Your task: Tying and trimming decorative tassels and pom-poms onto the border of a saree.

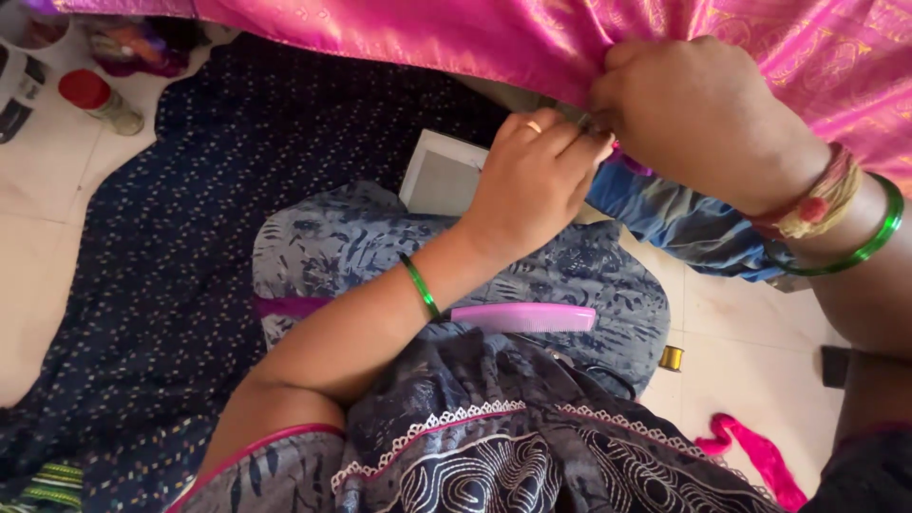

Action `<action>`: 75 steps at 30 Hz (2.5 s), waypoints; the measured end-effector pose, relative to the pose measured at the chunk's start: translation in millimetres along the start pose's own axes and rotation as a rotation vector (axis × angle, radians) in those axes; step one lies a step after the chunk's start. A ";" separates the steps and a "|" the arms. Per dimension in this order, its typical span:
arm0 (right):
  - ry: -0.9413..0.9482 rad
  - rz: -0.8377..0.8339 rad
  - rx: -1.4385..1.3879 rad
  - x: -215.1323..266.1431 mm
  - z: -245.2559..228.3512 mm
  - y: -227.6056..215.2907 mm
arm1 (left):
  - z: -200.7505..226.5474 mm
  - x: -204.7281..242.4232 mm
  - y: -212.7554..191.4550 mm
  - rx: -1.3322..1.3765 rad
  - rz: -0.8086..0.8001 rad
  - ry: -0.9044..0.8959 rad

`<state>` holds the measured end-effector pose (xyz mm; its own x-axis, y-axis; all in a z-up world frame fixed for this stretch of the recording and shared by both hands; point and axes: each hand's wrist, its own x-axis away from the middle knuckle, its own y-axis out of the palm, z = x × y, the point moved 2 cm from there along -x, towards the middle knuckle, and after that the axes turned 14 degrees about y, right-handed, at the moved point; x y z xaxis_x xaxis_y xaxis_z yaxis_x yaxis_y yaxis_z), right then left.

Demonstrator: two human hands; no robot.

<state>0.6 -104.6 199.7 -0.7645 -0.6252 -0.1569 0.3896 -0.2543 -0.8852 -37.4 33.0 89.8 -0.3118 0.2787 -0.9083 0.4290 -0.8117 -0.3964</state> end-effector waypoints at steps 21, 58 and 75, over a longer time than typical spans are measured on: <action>0.242 0.059 -0.743 90.6 6.0 21.7 | -21.3 54.9 55.4 1.478 0.214 -0.873; 0.402 -0.010 -0.955 71.6 -1.3 23.3 | -17.7 75.0 79.5 1.485 0.255 -0.960; -0.057 0.130 -0.395 7.0 -13.0 -0.9 | -9.3 10.3 -2.8 0.377 0.030 -0.389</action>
<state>-11.8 -99.2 193.6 -0.6881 -0.6759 -0.2639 0.2458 0.1250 -0.9612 -33.9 42.9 80.3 -0.6255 0.1002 -0.7738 0.1306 -0.9643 -0.2304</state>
